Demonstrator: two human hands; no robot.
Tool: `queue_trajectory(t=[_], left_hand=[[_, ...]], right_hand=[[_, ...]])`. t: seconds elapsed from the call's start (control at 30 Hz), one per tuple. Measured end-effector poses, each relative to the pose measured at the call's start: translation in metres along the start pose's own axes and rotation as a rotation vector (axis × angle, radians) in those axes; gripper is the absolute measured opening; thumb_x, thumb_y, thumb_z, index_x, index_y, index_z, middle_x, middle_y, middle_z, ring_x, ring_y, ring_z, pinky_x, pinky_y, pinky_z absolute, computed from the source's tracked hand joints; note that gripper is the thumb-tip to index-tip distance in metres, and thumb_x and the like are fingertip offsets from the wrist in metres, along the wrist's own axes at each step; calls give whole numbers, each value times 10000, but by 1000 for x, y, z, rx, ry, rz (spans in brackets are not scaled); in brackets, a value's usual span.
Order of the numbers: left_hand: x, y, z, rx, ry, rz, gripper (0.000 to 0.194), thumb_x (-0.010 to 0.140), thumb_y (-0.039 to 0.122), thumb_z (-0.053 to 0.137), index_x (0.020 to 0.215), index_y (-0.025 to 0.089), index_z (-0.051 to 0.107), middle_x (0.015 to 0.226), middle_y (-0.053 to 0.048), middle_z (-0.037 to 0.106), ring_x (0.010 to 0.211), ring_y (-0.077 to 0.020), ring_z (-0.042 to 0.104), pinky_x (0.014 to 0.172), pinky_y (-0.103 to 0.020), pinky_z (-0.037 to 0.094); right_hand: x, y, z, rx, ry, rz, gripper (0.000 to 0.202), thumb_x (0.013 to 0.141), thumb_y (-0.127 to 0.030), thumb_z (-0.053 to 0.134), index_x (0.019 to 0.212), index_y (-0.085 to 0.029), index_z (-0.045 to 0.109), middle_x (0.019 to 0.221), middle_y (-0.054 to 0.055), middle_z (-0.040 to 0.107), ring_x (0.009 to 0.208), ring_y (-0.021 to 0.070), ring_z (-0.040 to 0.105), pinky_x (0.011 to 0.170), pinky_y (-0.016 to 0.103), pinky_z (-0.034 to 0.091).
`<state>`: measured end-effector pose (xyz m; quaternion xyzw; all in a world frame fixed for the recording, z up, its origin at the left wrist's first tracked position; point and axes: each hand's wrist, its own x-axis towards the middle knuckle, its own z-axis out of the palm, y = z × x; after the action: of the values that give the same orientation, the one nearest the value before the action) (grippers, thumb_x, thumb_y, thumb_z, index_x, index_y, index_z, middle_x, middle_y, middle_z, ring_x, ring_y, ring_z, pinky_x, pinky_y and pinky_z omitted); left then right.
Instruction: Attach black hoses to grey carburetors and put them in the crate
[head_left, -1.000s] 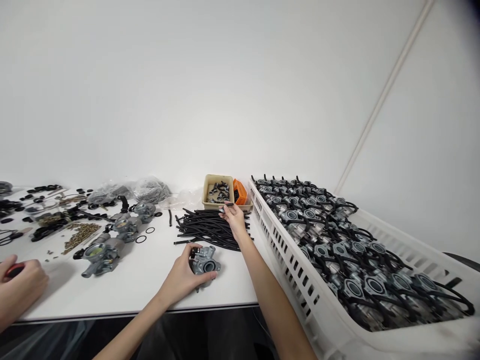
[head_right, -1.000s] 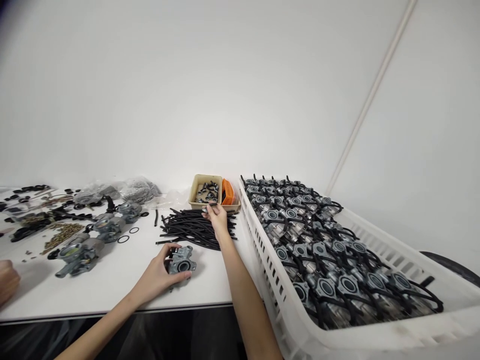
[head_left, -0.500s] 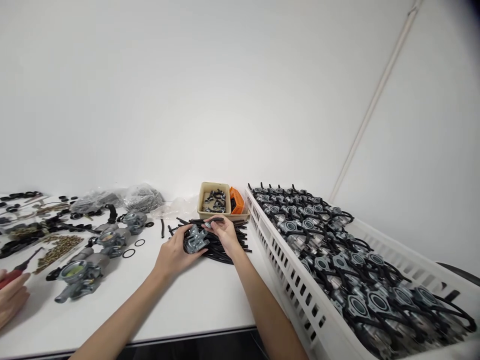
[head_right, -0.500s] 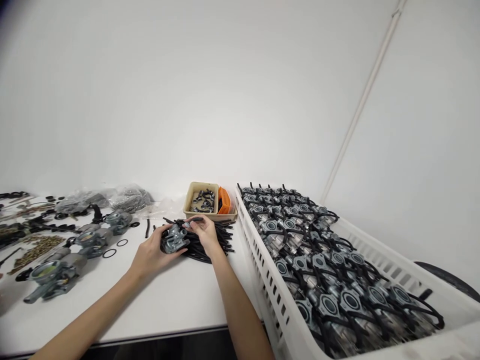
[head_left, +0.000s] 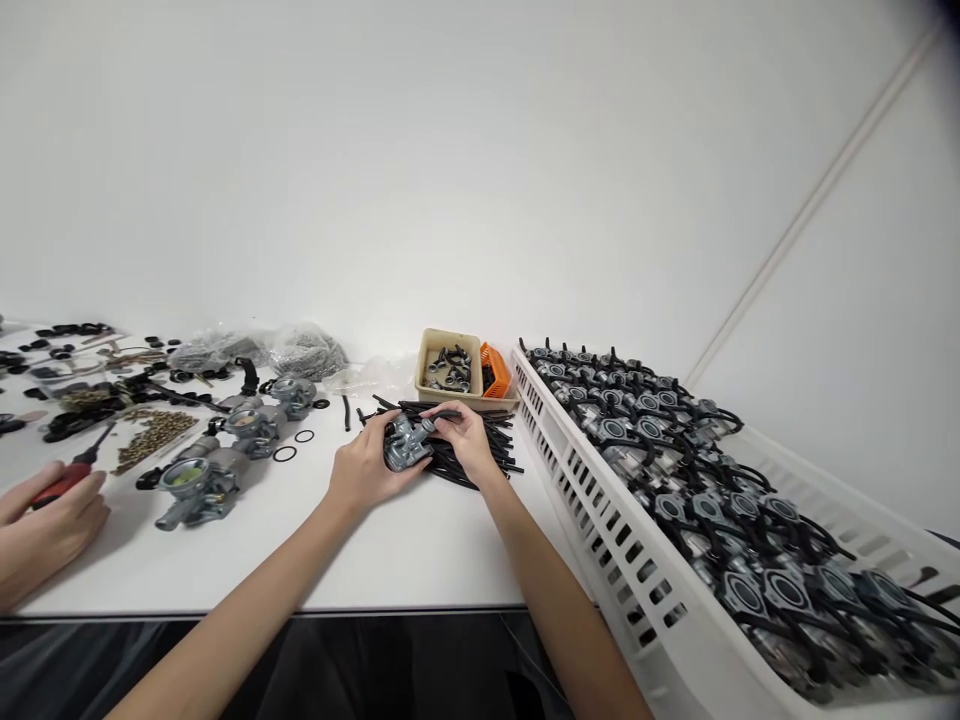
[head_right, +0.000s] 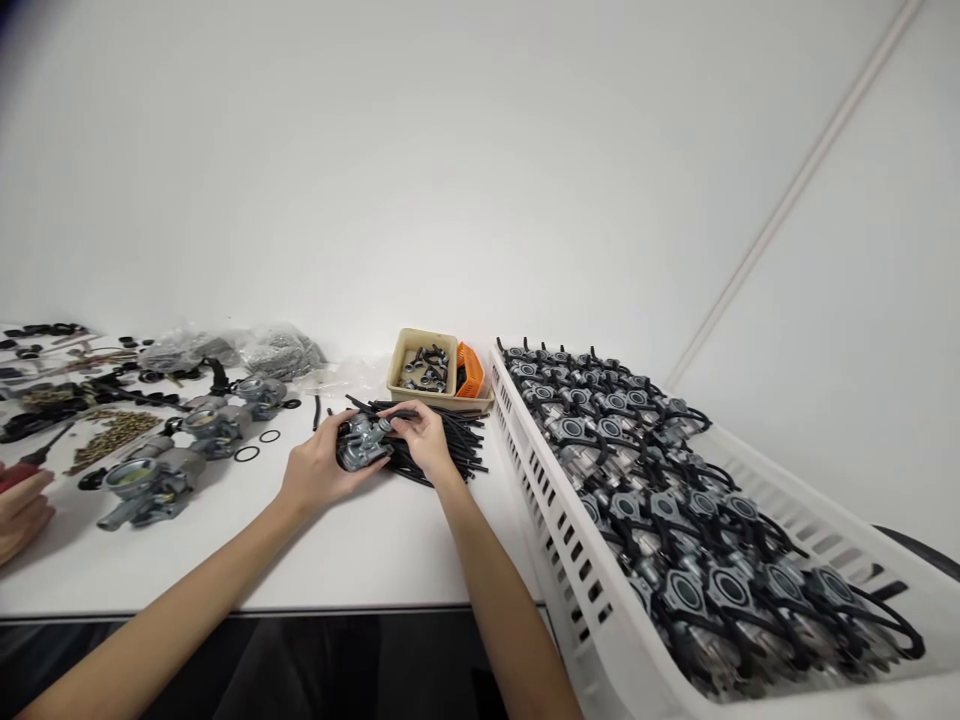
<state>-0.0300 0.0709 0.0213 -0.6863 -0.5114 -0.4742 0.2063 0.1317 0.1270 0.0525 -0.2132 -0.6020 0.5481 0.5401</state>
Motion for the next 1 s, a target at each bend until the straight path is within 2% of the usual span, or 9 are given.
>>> queue_trajectory(t=[0.23, 0.83, 1.0], left_hand=[[-1, -1, 1, -8, 0, -25, 687, 709, 551, 671, 1239, 189, 426, 1123, -96, 658, 954, -239, 672, 668, -303, 548], [-2, 0, 1, -6, -8, -44, 683, 709, 555, 666, 1238, 191, 434, 1124, -95, 660, 935, -239, 676, 635, -297, 537], [-2, 1, 1, 9, -3, -49, 683, 707, 558, 667, 1232, 189, 434, 1109, -96, 665, 909, -239, 683, 623, -296, 534]], right_hand=[[0, 2, 1, -7, -7, 9, 250, 691, -365, 762, 831, -204, 632, 881, 39, 732, 824, 191, 679, 736, 326, 579], [-1, 2, 1, -73, -3, 17, 229, 686, -355, 756, 822, -207, 647, 884, 42, 727, 829, 197, 671, 737, 330, 570], [-1, 1, 1, -115, -6, 6, 228, 684, -353, 759, 823, -199, 665, 901, 54, 720, 823, 193, 665, 783, 345, 552]])
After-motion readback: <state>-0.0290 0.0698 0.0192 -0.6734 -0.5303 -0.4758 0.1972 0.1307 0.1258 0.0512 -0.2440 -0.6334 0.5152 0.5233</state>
